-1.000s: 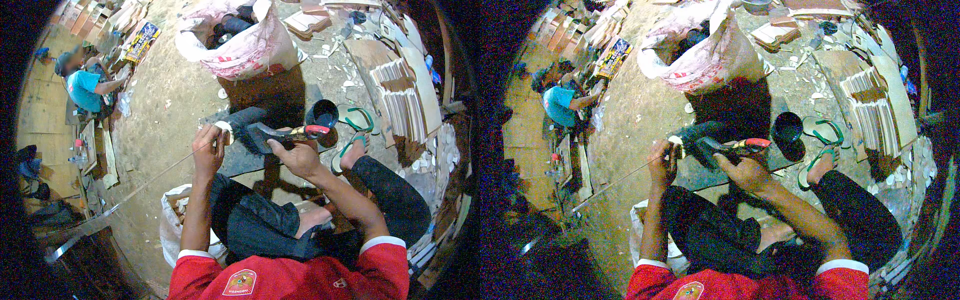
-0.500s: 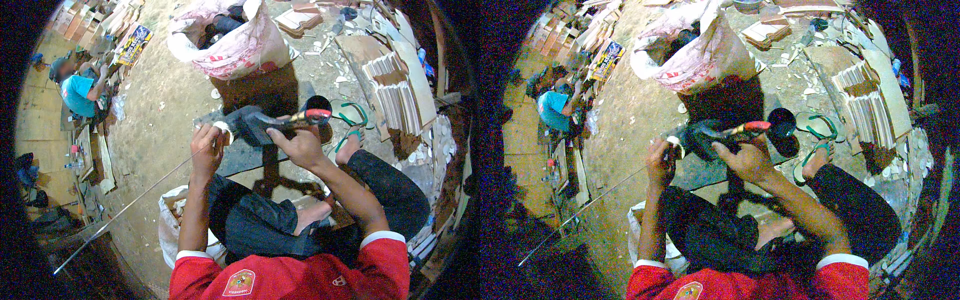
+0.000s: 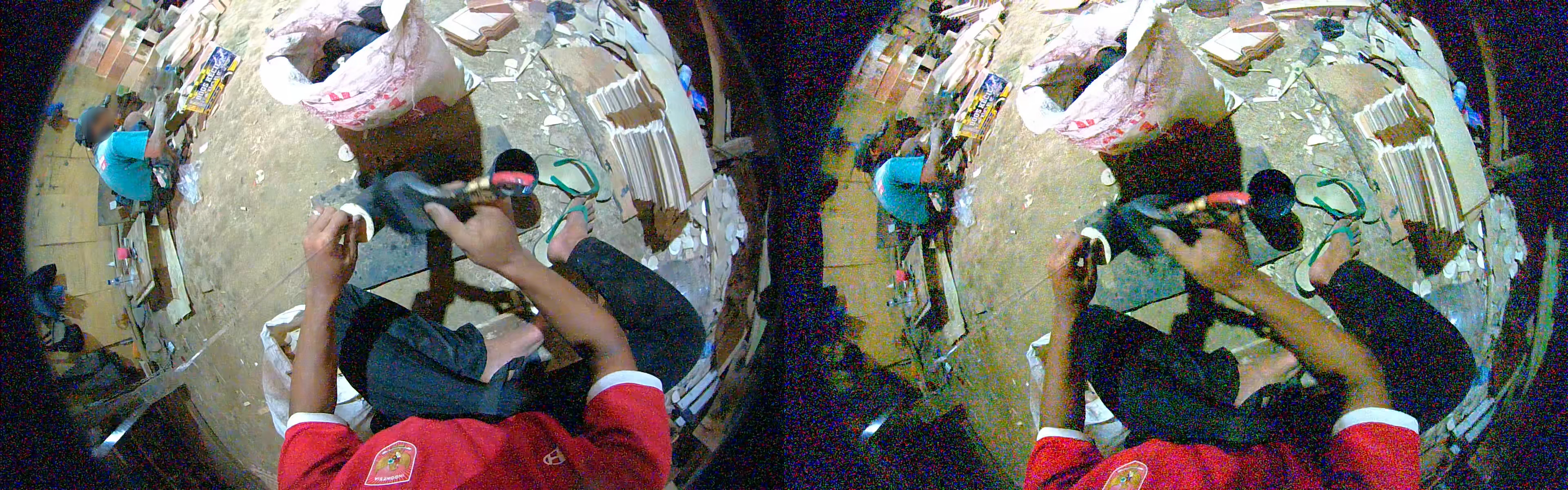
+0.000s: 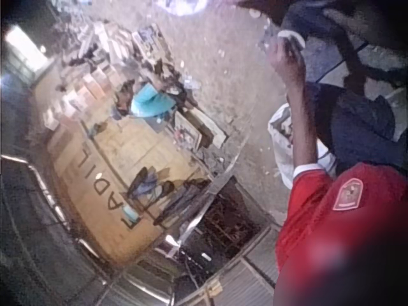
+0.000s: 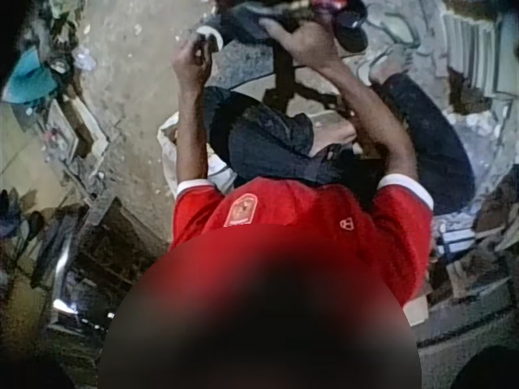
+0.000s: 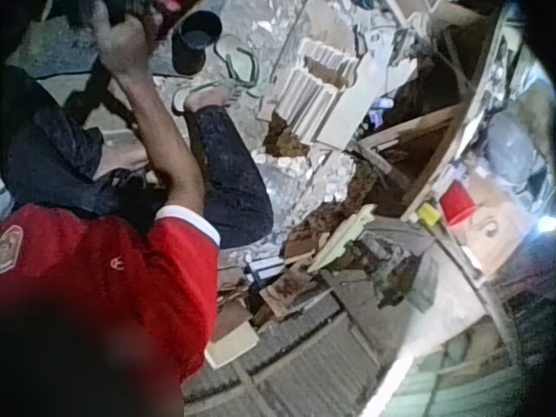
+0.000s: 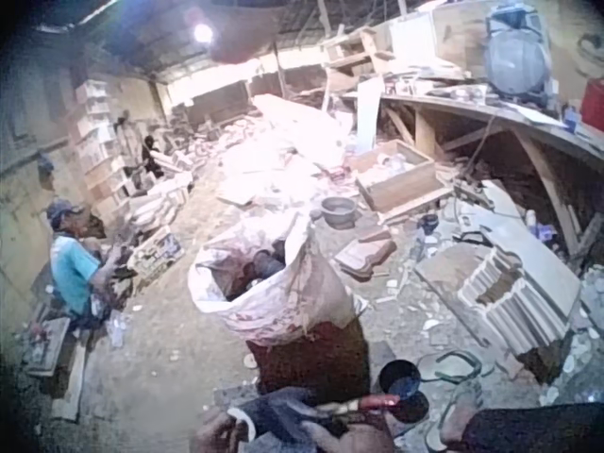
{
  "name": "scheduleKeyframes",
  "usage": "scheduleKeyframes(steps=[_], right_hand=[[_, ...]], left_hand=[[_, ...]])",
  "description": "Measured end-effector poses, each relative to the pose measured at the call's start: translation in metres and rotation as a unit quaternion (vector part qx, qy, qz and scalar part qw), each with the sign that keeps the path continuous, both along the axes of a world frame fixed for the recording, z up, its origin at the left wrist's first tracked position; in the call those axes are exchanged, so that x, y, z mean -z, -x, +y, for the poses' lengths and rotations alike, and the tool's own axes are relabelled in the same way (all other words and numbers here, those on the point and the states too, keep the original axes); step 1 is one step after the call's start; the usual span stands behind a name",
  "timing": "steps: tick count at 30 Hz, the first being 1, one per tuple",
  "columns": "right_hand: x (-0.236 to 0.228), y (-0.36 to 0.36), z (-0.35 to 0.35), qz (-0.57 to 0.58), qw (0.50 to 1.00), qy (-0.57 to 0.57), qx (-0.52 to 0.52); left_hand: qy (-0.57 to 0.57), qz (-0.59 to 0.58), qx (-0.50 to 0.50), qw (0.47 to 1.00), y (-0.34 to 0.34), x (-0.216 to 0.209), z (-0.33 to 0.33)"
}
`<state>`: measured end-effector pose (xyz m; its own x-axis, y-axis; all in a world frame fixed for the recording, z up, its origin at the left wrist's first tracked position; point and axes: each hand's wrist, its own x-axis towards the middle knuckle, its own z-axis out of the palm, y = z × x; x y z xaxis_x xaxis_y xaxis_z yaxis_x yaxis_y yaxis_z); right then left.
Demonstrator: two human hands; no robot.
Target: The person sits on the floor and repeatedly picks up small cylindrical wooden spools from a white sack. They mount each spool on a thin metal rod and use a paintbrush to apply black paint to the spool's surface. After painting, the person removes the spool from the rod and places it into a large sack nearby.
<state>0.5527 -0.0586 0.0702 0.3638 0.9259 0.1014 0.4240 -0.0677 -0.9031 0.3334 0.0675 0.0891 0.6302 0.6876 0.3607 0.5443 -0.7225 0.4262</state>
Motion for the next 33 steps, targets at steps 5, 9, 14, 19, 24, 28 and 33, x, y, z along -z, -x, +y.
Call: scheduleKeyframes(steps=[5,9,14,19,24,28,33], right_hand=[[0.019,0.007,0.044,0.021,0.999,0.006,-0.041],[0.032,0.010,0.011,0.046,0.993,0.097,-0.048],[0.032,0.018,0.026,0.083,0.992,-0.094,0.015],[0.032,0.030,0.046,0.118,0.978,-0.155,0.070],[0.030,0.038,0.000,0.201,0.979,-0.034,0.008],[0.026,0.041,0.025,0.111,0.988,-0.080,0.069],[0.028,0.047,0.041,0.138,0.967,-0.201,0.068]], left_hand=[[-0.027,0.010,0.016,0.999,-0.005,-0.002,-0.008],[0.095,-0.136,-0.130,0.977,-0.008,0.004,-0.003],[0.071,-0.102,-0.194,0.973,-0.017,0.009,-0.006],[0.028,-0.072,-0.190,0.979,-0.027,0.002,-0.011],[0.063,-0.116,-0.252,0.959,-0.026,0.004,-0.005],[0.039,-0.106,-0.230,0.967,-0.026,0.006,-0.006],[0.082,-0.078,-0.263,0.958,-0.025,0.001,-0.005]])
